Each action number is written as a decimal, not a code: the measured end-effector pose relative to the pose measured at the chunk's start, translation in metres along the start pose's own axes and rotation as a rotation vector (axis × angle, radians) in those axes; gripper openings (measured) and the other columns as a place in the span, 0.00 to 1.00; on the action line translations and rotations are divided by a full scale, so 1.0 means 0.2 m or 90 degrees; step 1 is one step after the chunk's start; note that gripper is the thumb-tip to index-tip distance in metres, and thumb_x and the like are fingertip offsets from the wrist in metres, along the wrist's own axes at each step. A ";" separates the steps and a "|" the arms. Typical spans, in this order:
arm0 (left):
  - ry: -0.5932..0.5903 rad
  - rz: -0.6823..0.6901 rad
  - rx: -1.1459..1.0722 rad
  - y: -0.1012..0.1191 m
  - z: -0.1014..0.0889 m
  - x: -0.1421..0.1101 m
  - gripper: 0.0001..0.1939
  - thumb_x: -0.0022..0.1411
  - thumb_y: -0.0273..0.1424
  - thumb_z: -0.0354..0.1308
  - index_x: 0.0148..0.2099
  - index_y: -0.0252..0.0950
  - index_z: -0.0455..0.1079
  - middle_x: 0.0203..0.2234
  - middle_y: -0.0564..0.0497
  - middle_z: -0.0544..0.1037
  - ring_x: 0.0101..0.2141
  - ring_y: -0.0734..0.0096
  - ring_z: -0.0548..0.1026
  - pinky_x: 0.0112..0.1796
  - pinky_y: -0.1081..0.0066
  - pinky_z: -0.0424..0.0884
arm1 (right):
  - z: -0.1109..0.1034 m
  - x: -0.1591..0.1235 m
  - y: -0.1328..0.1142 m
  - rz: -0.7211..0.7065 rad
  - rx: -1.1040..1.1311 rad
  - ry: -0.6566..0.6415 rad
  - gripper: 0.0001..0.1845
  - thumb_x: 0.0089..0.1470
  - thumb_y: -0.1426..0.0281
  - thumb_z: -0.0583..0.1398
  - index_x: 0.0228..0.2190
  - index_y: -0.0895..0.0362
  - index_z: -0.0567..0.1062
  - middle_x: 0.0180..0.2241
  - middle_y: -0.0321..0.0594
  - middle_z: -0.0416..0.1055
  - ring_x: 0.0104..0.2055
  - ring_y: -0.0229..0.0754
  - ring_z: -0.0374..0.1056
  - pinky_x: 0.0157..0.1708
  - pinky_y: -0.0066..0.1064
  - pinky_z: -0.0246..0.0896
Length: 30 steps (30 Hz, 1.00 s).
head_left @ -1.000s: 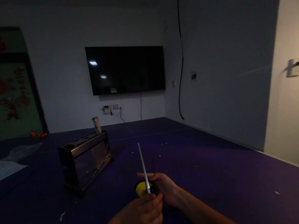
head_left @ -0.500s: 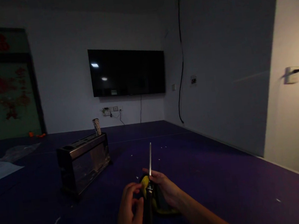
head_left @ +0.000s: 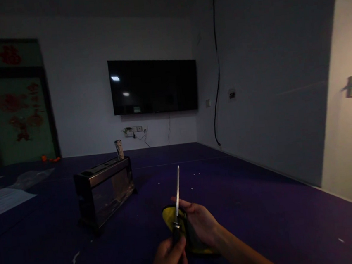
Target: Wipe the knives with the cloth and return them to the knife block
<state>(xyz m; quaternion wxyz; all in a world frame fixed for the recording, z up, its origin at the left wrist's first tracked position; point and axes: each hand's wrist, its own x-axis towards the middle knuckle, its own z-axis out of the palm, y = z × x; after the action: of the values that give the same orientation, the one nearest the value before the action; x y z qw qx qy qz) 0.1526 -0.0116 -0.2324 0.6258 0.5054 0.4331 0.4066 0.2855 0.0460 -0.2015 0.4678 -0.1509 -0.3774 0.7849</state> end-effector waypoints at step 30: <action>0.006 0.110 0.121 -0.05 -0.01 -0.02 0.33 0.43 0.63 0.49 0.32 0.35 0.60 0.12 0.59 0.62 0.13 0.81 0.58 0.16 0.78 0.54 | 0.03 -0.01 0.08 -0.073 -0.208 -0.011 0.14 0.36 0.64 0.69 0.21 0.63 0.76 0.21 0.40 0.71 0.21 0.34 0.63 0.24 0.25 0.55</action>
<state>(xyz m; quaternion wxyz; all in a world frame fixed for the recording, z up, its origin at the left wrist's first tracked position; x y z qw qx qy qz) 0.1510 -0.0169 -0.2413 0.5352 0.5961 0.4276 0.4188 0.2731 0.0377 -0.2098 0.4776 -0.1965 -0.5122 0.6863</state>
